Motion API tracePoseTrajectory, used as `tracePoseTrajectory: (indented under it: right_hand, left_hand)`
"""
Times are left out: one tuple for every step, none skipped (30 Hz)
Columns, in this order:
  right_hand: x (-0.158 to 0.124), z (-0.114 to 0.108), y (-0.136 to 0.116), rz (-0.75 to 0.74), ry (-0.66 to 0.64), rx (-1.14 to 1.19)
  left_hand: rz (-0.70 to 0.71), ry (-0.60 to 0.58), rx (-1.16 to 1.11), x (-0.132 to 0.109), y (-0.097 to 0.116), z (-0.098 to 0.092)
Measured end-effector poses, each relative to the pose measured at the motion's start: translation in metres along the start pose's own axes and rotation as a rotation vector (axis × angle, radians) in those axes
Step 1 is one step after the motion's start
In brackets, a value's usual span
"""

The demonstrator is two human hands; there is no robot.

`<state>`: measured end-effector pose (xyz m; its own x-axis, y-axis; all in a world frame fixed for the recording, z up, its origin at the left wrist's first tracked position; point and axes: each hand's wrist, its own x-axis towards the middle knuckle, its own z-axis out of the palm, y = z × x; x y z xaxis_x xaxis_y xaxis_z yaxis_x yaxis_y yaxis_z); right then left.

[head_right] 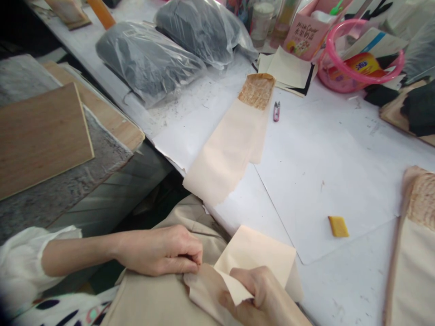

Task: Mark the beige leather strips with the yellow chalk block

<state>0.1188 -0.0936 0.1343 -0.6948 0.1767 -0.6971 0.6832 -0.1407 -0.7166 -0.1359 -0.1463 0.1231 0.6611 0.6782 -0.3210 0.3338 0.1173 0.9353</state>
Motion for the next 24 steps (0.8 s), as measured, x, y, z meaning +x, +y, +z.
tracePoseTrajectory:
  right_hand:
    - [0.001, 0.000, 0.000, 0.005, -0.005, 0.005]
    - [0.001, 0.000, 0.000, 0.012, -0.007, 0.011]
    - [0.002, 0.000, 0.001, 0.018, -0.009, 0.018]
    - [0.003, 0.000, 0.001, 0.020, -0.012, 0.025]
    - [0.004, -0.001, 0.000, 0.019, -0.015, 0.035]
    - [0.004, -0.001, 0.000, 0.018, -0.022, 0.046]
    - [0.004, -0.001, -0.001, 0.019, -0.028, 0.057]
    - [0.004, -0.002, -0.002, 0.021, -0.033, 0.065]
    - [0.004, -0.002, -0.003, 0.025, -0.029, 0.069]
    - [0.004, -0.003, -0.004, 0.033, -0.015, 0.068]
    - [0.004, -0.003, -0.005, 0.040, -0.002, 0.065]
    - [0.004, -0.003, -0.006, 0.047, 0.008, 0.060]
    - [0.004, -0.002, -0.007, 0.054, 0.017, 0.056]
    - [0.005, -0.002, -0.008, 0.059, 0.022, 0.054]
    - [0.005, -0.001, -0.008, 0.059, 0.025, 0.053]
    - [0.006, -0.001, -0.008, 0.053, 0.028, 0.049]
    - [0.006, 0.000, -0.008, 0.043, 0.040, 0.042]
    - [0.006, 0.001, -0.007, 0.028, 0.047, 0.034]
    - [0.006, 0.002, -0.006, 0.014, 0.043, 0.027]
    - [0.006, 0.002, -0.005, 0.005, 0.031, 0.019]
    - [0.006, 0.003, -0.004, 0.002, 0.008, 0.014]
    - [0.006, 0.003, -0.003, 0.000, -0.006, 0.013]
    - [0.006, 0.003, -0.002, -0.003, -0.011, 0.015]
    - [0.005, 0.004, -0.002, -0.008, -0.003, 0.015]
  left_hand:
    - [0.004, 0.000, 0.000, -0.001, 0.000, 0.000]
    - [0.007, 0.000, -0.006, -0.001, -0.001, 0.000]
    - [0.009, -0.001, -0.019, -0.002, -0.002, 0.000]
    - [0.007, 0.000, -0.040, -0.002, -0.004, 0.000]
    - [-0.001, -0.003, -0.077, -0.002, -0.007, 0.000]
    - [-0.016, -0.011, -0.136, -0.003, -0.010, -0.001]
    - [-0.038, -0.023, -0.214, -0.003, -0.013, -0.001]
    - [-0.065, -0.034, -0.302, -0.003, -0.016, -0.001]
    - [-0.095, -0.043, -0.390, -0.003, -0.019, 0.000]
    - [-0.125, -0.045, -0.460, -0.002, -0.021, 0.001]
    - [-0.150, -0.034, -0.499, -0.001, -0.023, 0.002]
    - [-0.166, -0.013, -0.506, 0.001, -0.024, 0.004]
    - [-0.175, 0.010, -0.493, 0.003, -0.025, 0.007]
    - [-0.175, 0.037, -0.466, 0.005, -0.025, 0.009]
    - [-0.163, 0.072, -0.425, 0.007, -0.024, 0.012]
    - [-0.141, 0.106, -0.377, 0.009, -0.023, 0.014]
    - [-0.115, 0.128, -0.329, 0.011, -0.022, 0.015]
    - [-0.088, 0.140, -0.282, 0.011, -0.020, 0.015]
    - [-0.062, 0.143, -0.236, 0.011, -0.018, 0.015]
    - [-0.040, 0.133, -0.197, 0.011, -0.017, 0.014]
    - [-0.026, 0.114, -0.167, 0.009, -0.014, 0.012]
    - [-0.018, 0.097, -0.140, 0.007, -0.012, 0.010]
    - [-0.015, 0.087, -0.110, 0.005, -0.010, 0.007]
    - [-0.015, 0.078, -0.081, 0.002, -0.008, 0.005]
